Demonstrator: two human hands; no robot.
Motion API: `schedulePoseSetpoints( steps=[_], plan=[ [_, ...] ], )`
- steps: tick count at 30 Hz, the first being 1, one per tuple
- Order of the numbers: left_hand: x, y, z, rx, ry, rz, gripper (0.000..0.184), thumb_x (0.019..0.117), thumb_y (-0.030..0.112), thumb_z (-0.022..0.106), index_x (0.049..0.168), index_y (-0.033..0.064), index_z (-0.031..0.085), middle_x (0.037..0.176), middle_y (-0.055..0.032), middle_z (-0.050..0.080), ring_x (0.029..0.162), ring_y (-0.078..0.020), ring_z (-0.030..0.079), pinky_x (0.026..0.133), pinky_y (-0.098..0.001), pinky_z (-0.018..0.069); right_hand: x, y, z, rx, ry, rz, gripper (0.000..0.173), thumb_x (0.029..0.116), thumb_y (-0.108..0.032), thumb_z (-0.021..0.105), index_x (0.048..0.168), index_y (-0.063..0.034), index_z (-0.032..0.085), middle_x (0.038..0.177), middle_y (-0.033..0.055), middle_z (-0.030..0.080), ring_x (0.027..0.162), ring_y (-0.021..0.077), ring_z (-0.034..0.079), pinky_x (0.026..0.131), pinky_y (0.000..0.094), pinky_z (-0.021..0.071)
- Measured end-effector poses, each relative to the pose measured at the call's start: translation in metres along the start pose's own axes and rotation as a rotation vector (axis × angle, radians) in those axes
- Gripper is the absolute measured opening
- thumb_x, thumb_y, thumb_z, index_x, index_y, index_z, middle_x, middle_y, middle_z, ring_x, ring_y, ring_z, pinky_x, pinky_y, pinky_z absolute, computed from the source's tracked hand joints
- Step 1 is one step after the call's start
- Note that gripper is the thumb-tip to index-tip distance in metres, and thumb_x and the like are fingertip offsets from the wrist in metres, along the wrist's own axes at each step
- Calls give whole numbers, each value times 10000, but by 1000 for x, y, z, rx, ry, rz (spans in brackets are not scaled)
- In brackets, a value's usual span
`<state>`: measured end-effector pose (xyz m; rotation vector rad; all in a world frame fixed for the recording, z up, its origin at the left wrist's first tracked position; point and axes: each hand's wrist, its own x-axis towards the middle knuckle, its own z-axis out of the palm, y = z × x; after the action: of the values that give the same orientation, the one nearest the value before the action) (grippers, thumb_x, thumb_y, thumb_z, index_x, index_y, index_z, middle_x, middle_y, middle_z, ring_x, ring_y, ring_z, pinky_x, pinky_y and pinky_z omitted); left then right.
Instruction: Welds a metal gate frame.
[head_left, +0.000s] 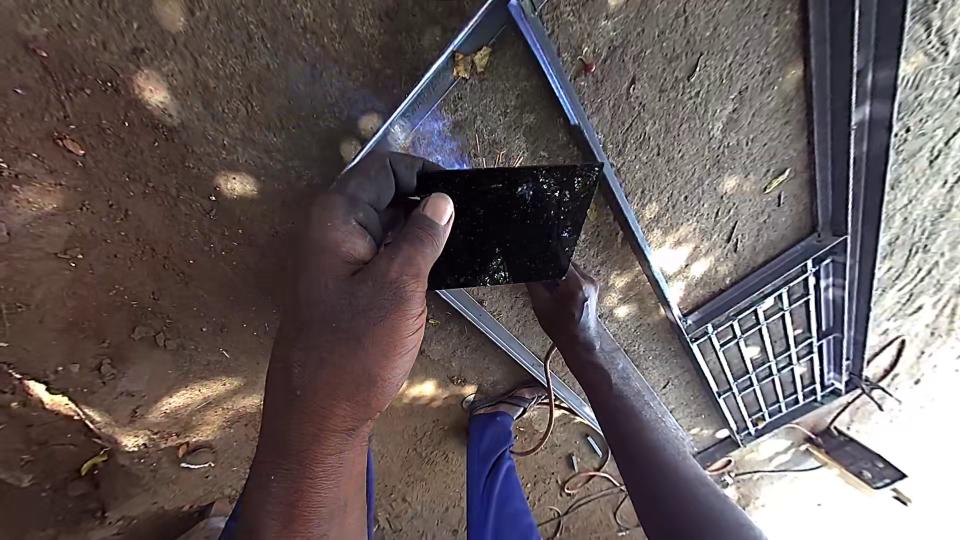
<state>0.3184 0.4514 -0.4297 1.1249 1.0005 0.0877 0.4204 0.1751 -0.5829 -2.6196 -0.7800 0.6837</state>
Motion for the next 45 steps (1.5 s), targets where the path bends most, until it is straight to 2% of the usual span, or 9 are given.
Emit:
schedulePoseSetpoints(
  steps=[3, 9, 14, 22, 30, 33, 40, 45],
  plan=[
    [0, 0, 1, 2, 8, 11, 178, 1053, 75, 548, 1210, 35, 620, 1026, -104, 703, 878, -226, 728, 746, -402, 659, 0, 1, -2, 24, -8, 5, 510, 970, -320, 696, 1445, -160, 605, 994, 136, 739, 840, 268, 717, 757, 484, 590],
    [0, 0, 1, 15, 18, 10, 192, 1053, 72, 545, 1226, 36, 621, 1037, -107, 707, 886, -239, 734, 779, -435, 662, 1, 0, 0, -7, 0, 11, 508, 972, -335, 686, 1445, -169, 609, 943, 134, 732, 805, 274, 705, 729, 482, 580],
    [0, -1, 1, 17, 13, 18, 181, 1056, 71, 539, 1209, 30, 626, 1041, -111, 704, 901, -237, 730, 766, -427, 662, 1, 0, 3, -2, -18, 19, 505, 982, -365, 680, 1450, -192, 604, 996, 133, 721, 816, 266, 701, 730, 483, 584],
    [0, -2, 1, 31, 21, 33, 178, 1052, 74, 549, 1205, 31, 628, 1034, -106, 708, 895, -230, 731, 763, -411, 661, 0, 3, 4, 14, 20, 24, 496, 967, -312, 698, 1436, -175, 615, 993, 126, 730, 828, 259, 707, 739, 472, 587],
    [0, -2, 3, 30, 16, 43, 184, 1052, 64, 542, 1211, 26, 626, 1029, -107, 710, 864, -224, 733, 733, -393, 662, 3, 1, 0, 9, -9, 6, 503, 976, -323, 681, 1446, -161, 604, 979, 138, 735, 831, 277, 713, 749, 494, 584],
    [0, -1, 3, 30, 14, 33, 179, 1053, 65, 539, 1204, 27, 626, 1028, -102, 709, 878, -220, 732, 751, -392, 661, 3, 1, 2, 7, 5, 9, 498, 977, -327, 687, 1438, -157, 607, 1031, 136, 737, 859, 270, 719, 762, 484, 593],
    [1, -2, 3, 37, 13, 32, 178, 1053, 71, 543, 1206, 28, 624, 1033, -113, 703, 896, -240, 730, 771, -427, 662, 4, 1, 2, 5, 10, 22, 494, 975, -334, 678, 1437, -170, 613, 968, 128, 726, 806, 267, 701, 729, 481, 581],
    [1, -2, 4, 39, 14, 24, 172, 1053, 72, 543, 1198, 31, 628, 1024, -107, 705, 883, -234, 732, 762, -419, 664, 4, 3, 3, -4, -8, 31, 508, 985, -357, 665, 1459, -187, 593, 1019, 128, 730, 853, 261, 713, 759, 483, 589]
  ],
)
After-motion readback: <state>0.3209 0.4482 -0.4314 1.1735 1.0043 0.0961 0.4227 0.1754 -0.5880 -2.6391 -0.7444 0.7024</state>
